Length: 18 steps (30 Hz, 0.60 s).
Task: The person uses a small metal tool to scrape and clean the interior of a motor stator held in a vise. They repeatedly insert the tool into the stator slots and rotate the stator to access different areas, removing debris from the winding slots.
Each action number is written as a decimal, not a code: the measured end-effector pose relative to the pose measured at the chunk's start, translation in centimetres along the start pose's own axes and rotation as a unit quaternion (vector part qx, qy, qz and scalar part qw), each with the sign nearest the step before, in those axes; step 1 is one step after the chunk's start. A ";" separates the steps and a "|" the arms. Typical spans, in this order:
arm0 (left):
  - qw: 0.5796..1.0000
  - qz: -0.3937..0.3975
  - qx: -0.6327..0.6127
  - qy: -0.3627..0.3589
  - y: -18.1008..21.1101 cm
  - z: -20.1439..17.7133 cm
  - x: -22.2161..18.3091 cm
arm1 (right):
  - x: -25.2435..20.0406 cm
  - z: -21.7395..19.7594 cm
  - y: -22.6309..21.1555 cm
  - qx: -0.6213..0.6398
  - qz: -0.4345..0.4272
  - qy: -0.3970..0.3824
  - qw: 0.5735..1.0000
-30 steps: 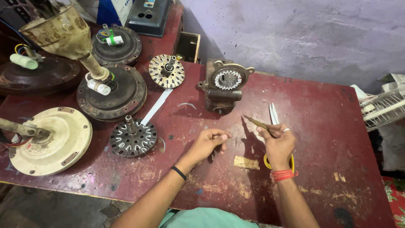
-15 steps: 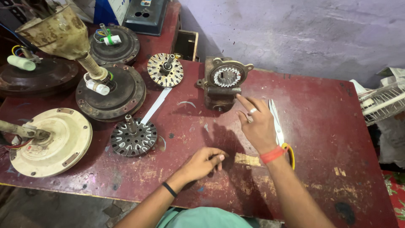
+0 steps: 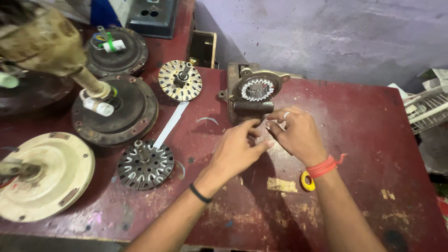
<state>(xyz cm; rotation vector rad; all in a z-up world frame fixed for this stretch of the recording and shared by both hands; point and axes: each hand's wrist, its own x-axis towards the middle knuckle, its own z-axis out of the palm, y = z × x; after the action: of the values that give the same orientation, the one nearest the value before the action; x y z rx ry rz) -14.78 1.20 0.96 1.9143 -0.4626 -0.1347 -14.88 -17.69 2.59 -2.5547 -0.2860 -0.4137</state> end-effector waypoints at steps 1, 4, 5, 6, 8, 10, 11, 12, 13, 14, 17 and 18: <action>0.999 -0.001 -0.006 -0.032 0.1 0.2 1.3 | 0.3 -0.1 0.1 0.028 0.043 -0.035 0.998; 0.977 -0.010 0.032 -0.210 -0.3 -1.1 4.6 | 0.8 -1.5 0.3 0.041 0.255 -0.207 0.944; 0.958 -0.012 0.053 -0.281 -0.6 -2.0 5.7 | 0.9 -2.2 0.4 0.099 0.186 -0.191 0.959; 0.955 0.014 0.072 -0.288 -1.2 -3.2 6.6 | 0.9 -3.1 0.6 0.155 0.115 -0.172 0.966; 0.958 -0.001 0.067 -0.281 -2.3 -5.6 8.0 | 0.9 -4.7 0.8 0.178 0.147 -0.158 0.960; 0.982 0.014 0.018 -0.189 -3.3 -6.8 9.0 | 0.6 -5.8 0.9 0.183 0.106 -0.077 0.974; 0.991 0.071 -0.006 -0.110 -3.9 -7.1 9.4 | 0.6 -5.9 0.9 0.154 0.129 -0.048 0.979; 0.991 0.129 -0.031 -0.028 -4.3 -6.9 9.9 | 0.8 -5.8 1.1 0.123 0.150 -0.020 0.981; 0.991 0.109 -0.078 0.018 -4.8 -6.4 10.5 | 1.0 -5.6 1.3 0.092 0.170 0.009 0.981; 0.986 0.091 -0.124 0.066 -5.4 -5.9 11.2 | 1.5 -5.1 1.6 0.089 0.173 0.005 0.981; 0.937 0.106 -0.242 0.229 -7.7 -4.1 13.1 | 3.0 -3.3 2.5 0.096 0.175 -0.032 0.979; 0.909 0.124 -0.280 0.282 -8.6 -3.4 13.6 | 3.7 -2.7 3.0 0.100 0.171 -0.058 0.979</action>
<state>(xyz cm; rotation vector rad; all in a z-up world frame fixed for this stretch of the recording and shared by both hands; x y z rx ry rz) 0.93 1.69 -3.89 1.2334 -0.2290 0.4094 -11.21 -21.20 4.61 -2.3707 0.0696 -0.1004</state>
